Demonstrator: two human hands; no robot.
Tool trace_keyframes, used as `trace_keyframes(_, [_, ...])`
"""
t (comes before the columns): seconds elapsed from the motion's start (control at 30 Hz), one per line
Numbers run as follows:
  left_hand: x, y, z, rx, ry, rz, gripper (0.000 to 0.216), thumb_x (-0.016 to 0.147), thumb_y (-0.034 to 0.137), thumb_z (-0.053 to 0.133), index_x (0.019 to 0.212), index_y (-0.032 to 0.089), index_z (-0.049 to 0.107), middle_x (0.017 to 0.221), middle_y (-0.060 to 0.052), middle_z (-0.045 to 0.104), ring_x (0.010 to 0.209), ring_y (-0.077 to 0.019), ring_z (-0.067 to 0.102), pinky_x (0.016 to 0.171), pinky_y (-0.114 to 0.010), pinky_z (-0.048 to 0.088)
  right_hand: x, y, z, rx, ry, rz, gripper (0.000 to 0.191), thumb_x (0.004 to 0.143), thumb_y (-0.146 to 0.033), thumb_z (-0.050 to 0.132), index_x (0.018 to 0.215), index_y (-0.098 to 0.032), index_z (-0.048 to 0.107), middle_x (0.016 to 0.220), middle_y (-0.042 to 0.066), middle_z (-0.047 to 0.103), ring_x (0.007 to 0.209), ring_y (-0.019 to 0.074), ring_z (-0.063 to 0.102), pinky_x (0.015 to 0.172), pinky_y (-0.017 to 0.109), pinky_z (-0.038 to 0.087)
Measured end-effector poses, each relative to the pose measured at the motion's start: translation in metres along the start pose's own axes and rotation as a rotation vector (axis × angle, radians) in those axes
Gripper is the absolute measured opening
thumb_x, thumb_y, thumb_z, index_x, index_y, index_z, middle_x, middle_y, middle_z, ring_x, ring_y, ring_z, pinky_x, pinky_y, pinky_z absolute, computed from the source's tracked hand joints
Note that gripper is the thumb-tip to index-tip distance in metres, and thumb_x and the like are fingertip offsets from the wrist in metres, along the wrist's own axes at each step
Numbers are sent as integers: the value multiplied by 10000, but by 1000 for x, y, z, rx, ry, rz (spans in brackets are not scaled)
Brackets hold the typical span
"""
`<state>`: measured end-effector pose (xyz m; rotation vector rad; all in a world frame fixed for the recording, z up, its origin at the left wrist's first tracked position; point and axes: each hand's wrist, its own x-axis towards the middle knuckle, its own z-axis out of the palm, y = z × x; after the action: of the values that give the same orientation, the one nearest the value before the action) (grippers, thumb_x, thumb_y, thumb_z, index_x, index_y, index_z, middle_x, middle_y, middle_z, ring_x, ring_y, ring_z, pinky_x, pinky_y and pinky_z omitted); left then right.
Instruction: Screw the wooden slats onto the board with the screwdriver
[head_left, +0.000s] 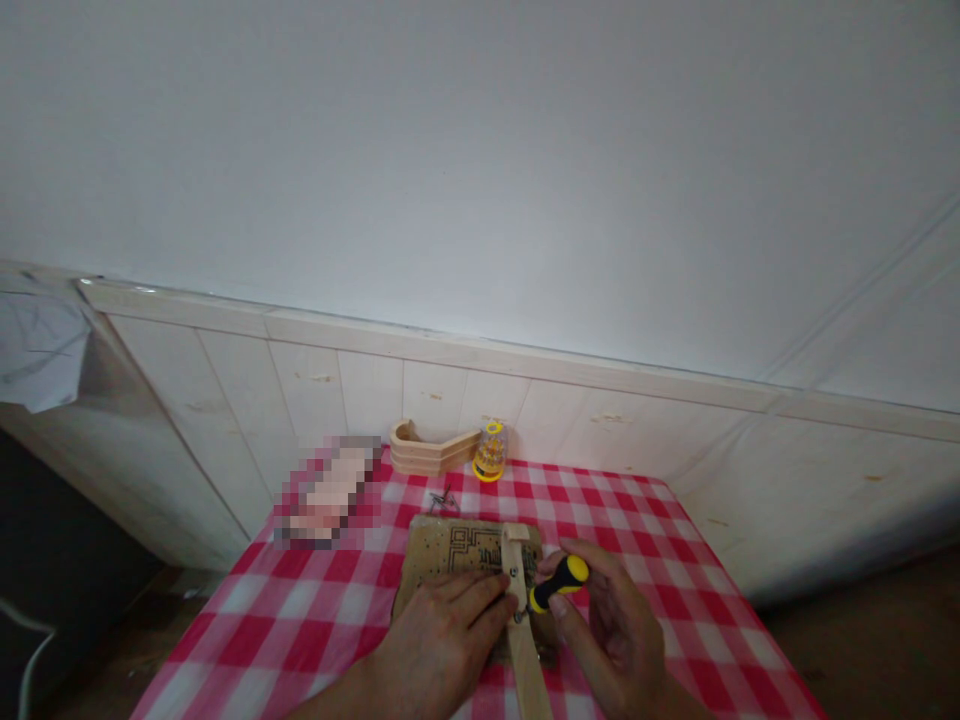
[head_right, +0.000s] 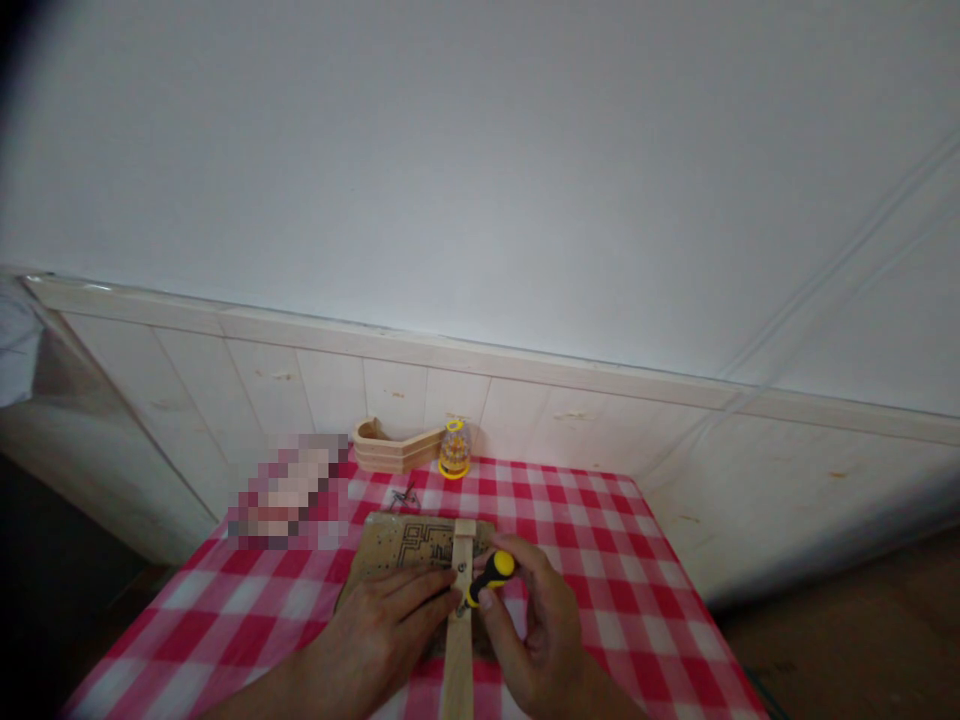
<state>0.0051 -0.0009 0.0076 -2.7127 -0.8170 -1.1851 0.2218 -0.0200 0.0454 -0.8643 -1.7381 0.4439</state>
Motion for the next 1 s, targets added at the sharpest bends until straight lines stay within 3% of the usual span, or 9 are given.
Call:
trace_keyframes(0.8, [1,-1,0,-1,12,13,292,1077,163,407,1166,171,685,1121,-69,781,950,-200,770,844,-321,642,-1,0,0,14,-35,4,437,1033,-198,556,1461,-277,524,1110,113,759,962,226,776,848,335,661])
trace_keyframes(0.9, [-2,-2,2,-7,0,11,292,1063,149,420,1191,175,680,1146,-74,771,984,-202,764,876,-328,636,-3,5,2,-31,13,4,448,989,-182,617,1420,-283,552,1143,117,758,952,235,781,826,334,663])
trace_keyframes(1.0, [-4,-2,3,-7,-21,-1,291,1049,140,436,1207,186,676,1163,-74,765,1002,-201,759,896,-334,632,-5,10,4,-70,77,9,403,931,-166,683,1310,-282,607,1049,90,762,872,228,778,769,317,664])
